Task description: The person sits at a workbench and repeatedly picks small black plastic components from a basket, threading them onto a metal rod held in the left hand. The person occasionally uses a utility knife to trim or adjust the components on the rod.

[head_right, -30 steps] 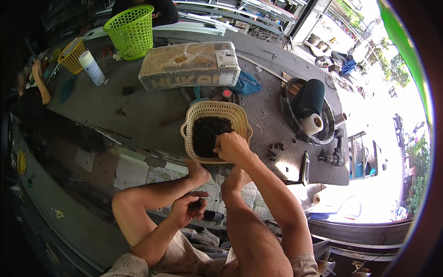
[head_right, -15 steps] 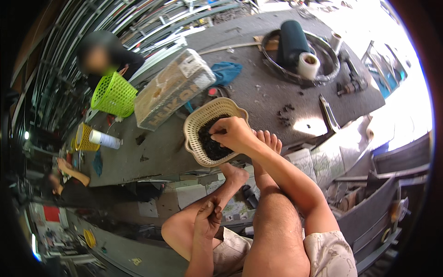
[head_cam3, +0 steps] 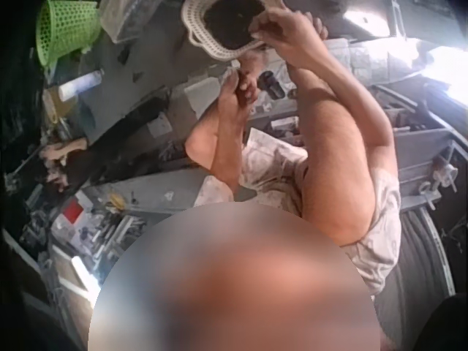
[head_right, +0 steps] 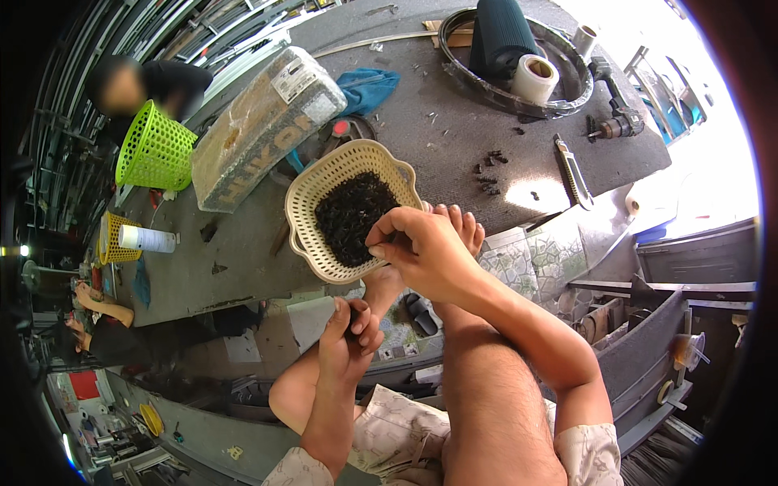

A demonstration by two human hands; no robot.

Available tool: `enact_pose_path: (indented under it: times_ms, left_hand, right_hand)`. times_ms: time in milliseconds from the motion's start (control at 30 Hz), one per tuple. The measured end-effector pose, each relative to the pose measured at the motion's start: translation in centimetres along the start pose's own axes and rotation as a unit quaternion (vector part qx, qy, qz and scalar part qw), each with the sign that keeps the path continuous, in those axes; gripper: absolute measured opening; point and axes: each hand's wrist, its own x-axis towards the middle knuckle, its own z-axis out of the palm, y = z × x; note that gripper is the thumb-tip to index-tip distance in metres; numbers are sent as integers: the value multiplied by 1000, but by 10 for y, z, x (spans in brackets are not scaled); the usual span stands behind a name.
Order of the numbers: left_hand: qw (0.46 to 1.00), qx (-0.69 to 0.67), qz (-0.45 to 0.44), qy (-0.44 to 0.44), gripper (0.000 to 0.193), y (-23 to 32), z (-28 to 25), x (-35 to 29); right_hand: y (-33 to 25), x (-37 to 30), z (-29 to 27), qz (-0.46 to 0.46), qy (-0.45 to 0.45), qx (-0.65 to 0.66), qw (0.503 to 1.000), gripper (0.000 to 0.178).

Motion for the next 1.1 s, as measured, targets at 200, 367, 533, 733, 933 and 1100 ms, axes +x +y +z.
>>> enact_pose_path:
  times_ms: [200,367,533,733,933,1100]
  left_hand:
    - [999,-29,-29,0,40,17,18,3]
    - [998,-13,22,48,39,29,29,2]
    - [995,61,62,52,46,33,29,5]
    - [988,95,114,36,20,27,29,16]
    - [976,155,148,25,19,28,37,20]
    - [975,174,136,14,19,31,44,19]
  right_hand:
    - [-10,-4,6,3,-21,21,1000,16]
    - [-15,-4,5,-1,-17,25,1000,16]
    - [-17,-6,5,-27,7,54,998,16]
    - [-19,-7,7,28,-23,53,998,18]
    - [-19,-5,9,49,-52,81,994,19]
    - [-17,-3,10,56,-74,109,990,18]
